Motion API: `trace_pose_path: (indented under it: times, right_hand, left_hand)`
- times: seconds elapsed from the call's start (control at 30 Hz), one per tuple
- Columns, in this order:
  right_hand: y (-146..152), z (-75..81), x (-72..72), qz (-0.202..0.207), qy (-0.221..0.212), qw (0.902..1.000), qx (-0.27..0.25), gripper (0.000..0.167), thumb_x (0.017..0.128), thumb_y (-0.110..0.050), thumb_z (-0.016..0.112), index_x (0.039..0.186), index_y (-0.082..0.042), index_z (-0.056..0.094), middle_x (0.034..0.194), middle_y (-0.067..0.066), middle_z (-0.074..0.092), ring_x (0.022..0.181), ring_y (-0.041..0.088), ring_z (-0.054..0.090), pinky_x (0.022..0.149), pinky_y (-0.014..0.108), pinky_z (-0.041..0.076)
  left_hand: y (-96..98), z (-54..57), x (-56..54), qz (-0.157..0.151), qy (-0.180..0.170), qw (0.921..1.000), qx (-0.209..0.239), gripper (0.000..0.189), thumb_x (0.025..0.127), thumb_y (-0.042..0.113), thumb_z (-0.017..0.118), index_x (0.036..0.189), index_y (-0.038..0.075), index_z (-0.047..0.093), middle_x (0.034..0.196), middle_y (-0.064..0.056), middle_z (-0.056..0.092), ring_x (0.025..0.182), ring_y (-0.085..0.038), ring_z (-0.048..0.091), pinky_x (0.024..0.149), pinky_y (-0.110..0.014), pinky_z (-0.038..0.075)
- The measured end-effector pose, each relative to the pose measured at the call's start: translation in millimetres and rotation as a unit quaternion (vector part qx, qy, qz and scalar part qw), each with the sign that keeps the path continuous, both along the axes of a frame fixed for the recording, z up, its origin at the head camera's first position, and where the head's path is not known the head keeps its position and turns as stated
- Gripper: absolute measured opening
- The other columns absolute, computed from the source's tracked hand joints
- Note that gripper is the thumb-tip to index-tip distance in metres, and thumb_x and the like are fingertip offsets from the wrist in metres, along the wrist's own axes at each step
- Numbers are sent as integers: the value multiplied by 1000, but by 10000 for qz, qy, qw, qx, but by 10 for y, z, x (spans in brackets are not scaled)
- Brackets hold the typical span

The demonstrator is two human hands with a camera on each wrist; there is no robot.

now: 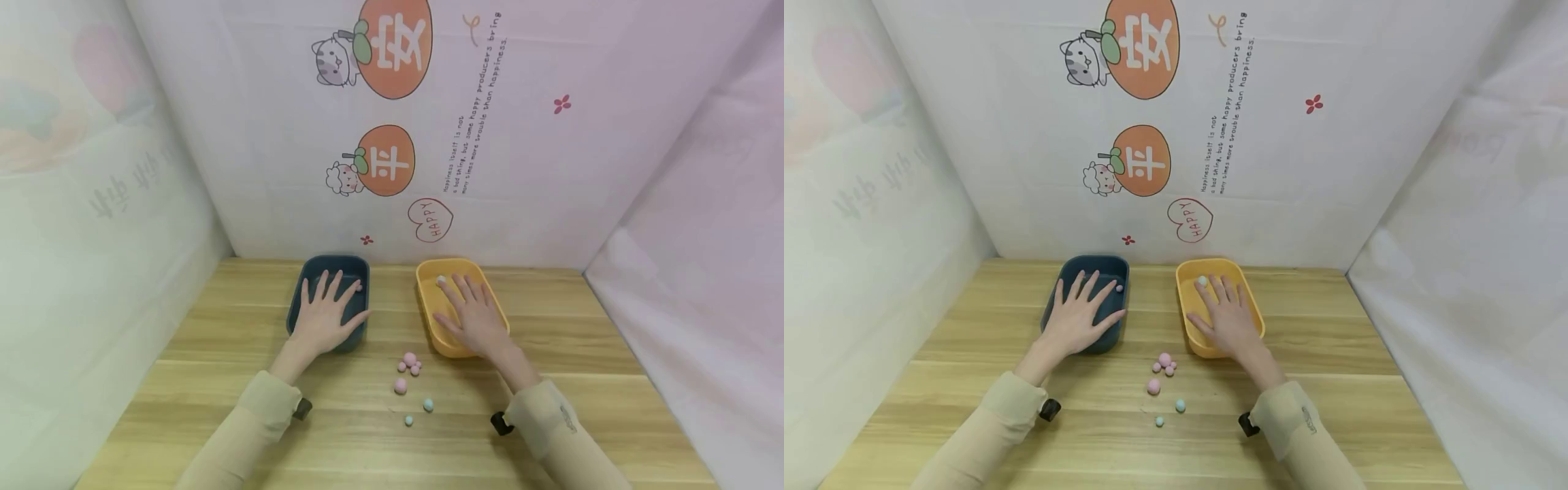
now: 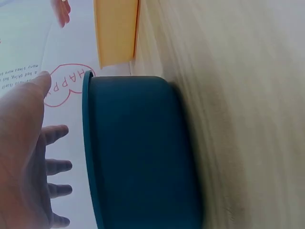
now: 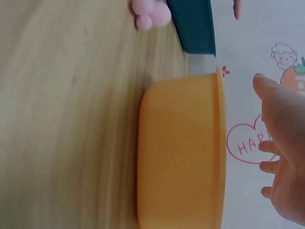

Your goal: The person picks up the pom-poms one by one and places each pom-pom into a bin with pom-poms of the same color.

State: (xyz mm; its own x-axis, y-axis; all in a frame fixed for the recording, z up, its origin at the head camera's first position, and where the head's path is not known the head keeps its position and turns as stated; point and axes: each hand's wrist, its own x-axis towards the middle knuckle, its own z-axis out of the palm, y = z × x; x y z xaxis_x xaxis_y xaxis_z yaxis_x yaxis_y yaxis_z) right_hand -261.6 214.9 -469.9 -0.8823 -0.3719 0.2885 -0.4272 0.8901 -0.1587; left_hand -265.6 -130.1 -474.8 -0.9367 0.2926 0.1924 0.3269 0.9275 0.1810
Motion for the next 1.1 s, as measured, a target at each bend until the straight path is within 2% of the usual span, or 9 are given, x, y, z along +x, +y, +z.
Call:
trace_pose_path:
  times: [0.17,0.43,0.6,0.8,1.1]
  right_hand:
    - [-91,-75,120,293,85,9994,-156,73,108,-42,68,168,-9,45,176,25,38,163,54,34,133,75,25]
    - [-259,-179,310,1006,453,9936,-230,70,103,-37,76,160,-3,53,168,30,48,157,52,44,133,66,34]
    - [-364,-223,448,1362,258,9900,-276,68,103,-38,77,157,-2,58,166,28,51,156,52,47,129,65,40]
    - [-486,-284,573,1815,173,9829,-263,60,103,-30,78,150,3,62,159,30,57,149,51,55,125,64,46]
    - [-592,-410,663,1928,-299,9807,-162,51,108,-37,72,143,-1,68,158,27,59,150,48,55,125,63,47]
  left_hand:
    - [-88,-69,78,61,-57,9999,74,82,106,75,48,173,30,37,183,-16,26,172,-47,17,134,-79,9]
    - [-251,-165,208,196,-73,9992,343,84,104,72,54,172,25,41,182,-19,27,171,-49,17,131,-83,11]
    - [-341,-214,260,286,-167,9988,372,85,104,74,54,173,26,39,183,-18,26,171,-49,15,132,-82,11]
    - [-419,-296,296,314,-294,9979,477,86,104,74,54,173,26,37,184,-19,23,172,-49,12,133,-81,7]
    - [-527,-407,321,437,-343,9964,639,86,104,72,56,173,24,38,183,-20,23,172,-48,14,132,-83,8]
